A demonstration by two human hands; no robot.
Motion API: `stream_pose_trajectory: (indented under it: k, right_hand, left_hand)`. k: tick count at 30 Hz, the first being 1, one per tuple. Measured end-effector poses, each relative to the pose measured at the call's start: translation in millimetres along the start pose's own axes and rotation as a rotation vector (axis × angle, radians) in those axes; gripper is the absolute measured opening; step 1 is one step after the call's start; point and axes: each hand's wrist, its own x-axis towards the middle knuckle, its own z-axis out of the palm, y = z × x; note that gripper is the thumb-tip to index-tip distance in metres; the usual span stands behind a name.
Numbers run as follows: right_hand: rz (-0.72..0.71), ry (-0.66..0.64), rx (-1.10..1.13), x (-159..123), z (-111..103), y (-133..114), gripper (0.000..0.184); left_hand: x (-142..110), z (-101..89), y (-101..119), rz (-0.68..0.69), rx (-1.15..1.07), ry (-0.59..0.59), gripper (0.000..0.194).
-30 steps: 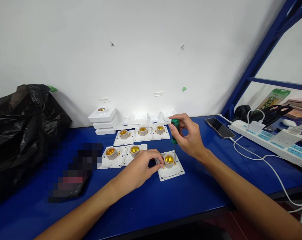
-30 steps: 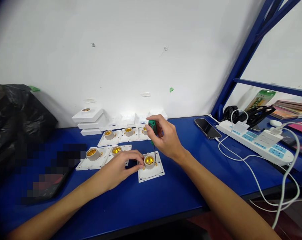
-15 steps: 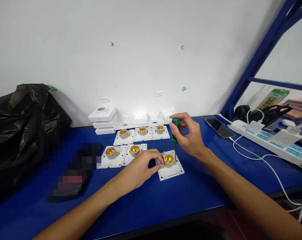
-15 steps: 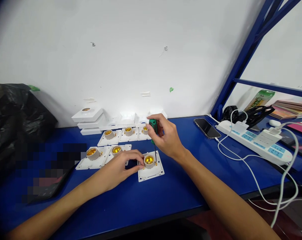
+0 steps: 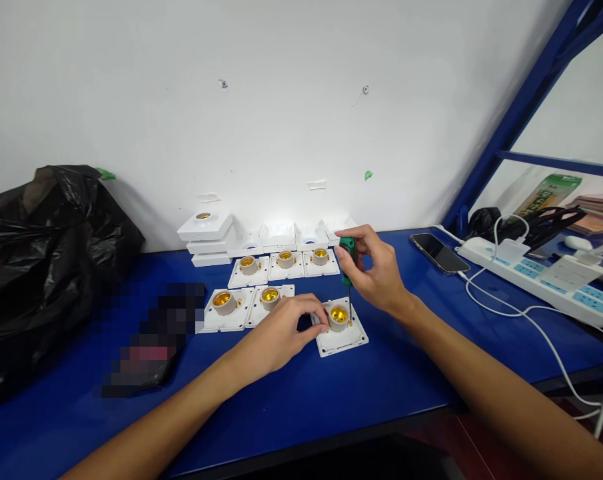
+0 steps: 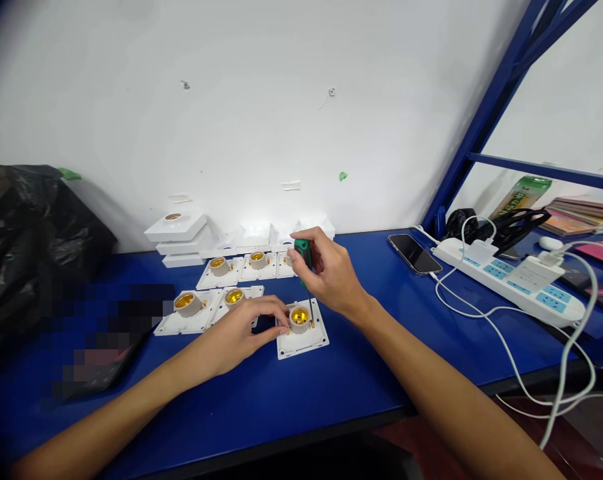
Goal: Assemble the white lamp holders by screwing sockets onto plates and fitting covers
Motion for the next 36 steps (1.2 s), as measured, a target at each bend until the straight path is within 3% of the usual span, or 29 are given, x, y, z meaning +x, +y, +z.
stream_pose_trajectory:
  k: [27, 34, 36]
  right_hand:
    - [0.007, 0.031, -0.013, 0.4, -0.4, 2.8, 0.013]
    - [-0.049, 0.294, -0.245, 14.0, -27.5, 20.3, 0.017]
    - [-0.035, 0.258, -0.303, 17.3, -34.1, 28.7, 0.018]
  left_hand:
    - [-0.3, 1.7, -2.4, 0.004, 0.011, 0.019, 0.012]
    - [-3.9, 0.4, -3.4, -0.01, 0.057, -0.007, 0.006]
    - [-5.0, 1.2, -1.9, -0.037, 0.091, 0.011, 0.01]
